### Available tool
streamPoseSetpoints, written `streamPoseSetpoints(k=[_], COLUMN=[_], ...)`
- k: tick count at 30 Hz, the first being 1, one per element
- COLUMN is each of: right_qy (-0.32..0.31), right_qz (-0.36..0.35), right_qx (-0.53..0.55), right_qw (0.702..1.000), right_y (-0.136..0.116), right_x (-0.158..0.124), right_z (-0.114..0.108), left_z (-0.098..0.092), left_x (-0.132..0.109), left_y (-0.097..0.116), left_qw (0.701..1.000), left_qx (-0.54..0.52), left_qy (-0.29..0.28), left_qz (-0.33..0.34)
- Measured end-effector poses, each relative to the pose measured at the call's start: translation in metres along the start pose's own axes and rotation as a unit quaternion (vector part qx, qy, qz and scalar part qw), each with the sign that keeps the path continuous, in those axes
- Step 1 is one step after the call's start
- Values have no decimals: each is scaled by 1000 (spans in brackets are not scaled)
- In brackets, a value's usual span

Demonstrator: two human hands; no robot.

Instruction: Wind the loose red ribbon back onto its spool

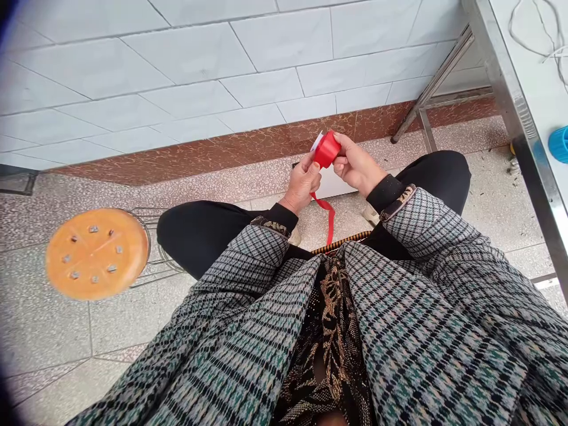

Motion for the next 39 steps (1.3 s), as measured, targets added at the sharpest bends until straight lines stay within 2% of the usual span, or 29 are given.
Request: streamPoseSetpoints(k=[6, 14, 17, 21, 26, 31, 36, 39], right_qy=[6, 2, -14, -42, 0, 18, 23, 29], right_qz=[-1, 93, 71, -11, -52, -49, 0, -6], right_qx=[-2, 2, -22, -51, -49, -15, 8, 15], right_qw=[1000, 996, 997, 998, 997, 999, 1000, 999], right_y=[0, -2, 4, 16, 18, 10, 9, 8], right_x=[1, -2, -5, -12, -5, 4, 4, 4], right_z=[-1, 0, 3, 11, 7, -1, 0, 0], left_z=[0, -6, -7, -5, -1, -6, -11, -11], left_x=[1, 2, 3, 4, 3, 5, 14, 15], left_y=[2, 1, 1, 2, 2, -5, -10, -11], left_qw=[1000, 998, 998, 999, 1000, 998, 984, 983], left_qx=[8, 36, 41, 21, 10, 55, 141, 138], left_qy=[-7, -38, -29, 2, 0, -8, -35, -4], left_qz=[-3, 19, 32, 45, 13, 17, 107, 119])
Point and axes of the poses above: each hand's wrist, its own x-axis towards the middle knuckle, its own z-axis out of the palm, y = z × x, the point moved 2 cm from there along x, towards the middle knuckle, and after that the axes turned 6 degrees about -y, right-handed, at the moved point
